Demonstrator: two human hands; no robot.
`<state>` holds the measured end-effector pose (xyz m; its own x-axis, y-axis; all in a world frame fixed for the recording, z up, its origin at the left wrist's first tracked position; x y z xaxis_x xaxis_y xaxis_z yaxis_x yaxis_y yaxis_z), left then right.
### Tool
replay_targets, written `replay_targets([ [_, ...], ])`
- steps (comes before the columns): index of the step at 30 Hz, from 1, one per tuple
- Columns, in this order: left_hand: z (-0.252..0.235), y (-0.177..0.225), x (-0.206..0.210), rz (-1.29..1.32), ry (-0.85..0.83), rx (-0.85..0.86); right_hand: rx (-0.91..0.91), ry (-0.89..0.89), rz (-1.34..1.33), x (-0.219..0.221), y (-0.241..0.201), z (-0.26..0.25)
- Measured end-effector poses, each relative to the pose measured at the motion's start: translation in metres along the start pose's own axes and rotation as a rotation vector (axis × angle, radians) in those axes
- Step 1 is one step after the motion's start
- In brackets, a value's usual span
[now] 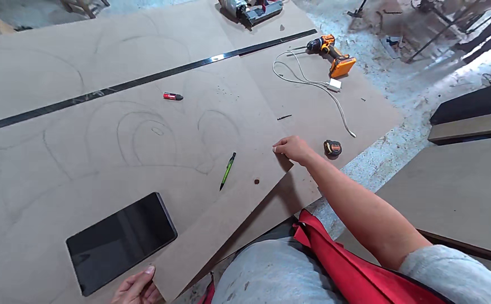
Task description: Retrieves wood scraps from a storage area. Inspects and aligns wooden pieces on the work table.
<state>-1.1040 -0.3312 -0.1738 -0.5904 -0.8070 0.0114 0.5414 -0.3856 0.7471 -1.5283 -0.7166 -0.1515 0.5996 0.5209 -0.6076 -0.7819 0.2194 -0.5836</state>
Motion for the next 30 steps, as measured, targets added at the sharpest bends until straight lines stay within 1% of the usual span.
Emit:
replay_targets([
  [4,0.0023,-0.0033,0.0049,-0.015,-0.124,-0.014,0.006,-0.009,-0.016,-0.0007,-0.0010,0.0021],
  [7,0.0007,-0.0059,0.0053,0.001,-0.163,0.007,0.010,-0.026,-0.011,-0.0010,-0.0014,0.0036],
  [13,-0.0003,-0.0102,0.0063,0.070,-0.136,0.052,-0.005,-0.039,-0.017,-0.0009,-0.0002,0.0041],
  [20,-0.0006,-0.0078,0.0046,0.063,-0.109,0.076,-0.026,-0.051,-0.039,-0.0001,0.0017,0.0044],
  [23,-0.0005,-0.0070,0.0066,0.056,-0.132,0.077,-0.067,-0.086,-0.029,-0.0003,-0.0044,0.0069],
  [27,0.0001,-0.0092,0.0057,0.078,-0.148,0.069,-0.047,-0.140,-0.075,0.0016,-0.0034,0.0062],
  [30,0.0039,-0.0086,0.0065,0.072,-0.145,0.104,-0.027,-0.137,-0.111,0.0016,-0.0008,0.0053],
])
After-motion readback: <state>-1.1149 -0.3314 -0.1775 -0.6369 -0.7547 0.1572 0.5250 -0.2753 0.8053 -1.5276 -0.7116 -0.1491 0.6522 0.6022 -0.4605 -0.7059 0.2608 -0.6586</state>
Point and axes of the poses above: each hand's wrist, its own z-axis away from the middle knuckle, its own x-axis out of the palm, y = z × x, the point moved 6 cm from there along -z, towards the middle knuckle, and after that the axes turned 9 degrees about z, right-handed, at the moved point
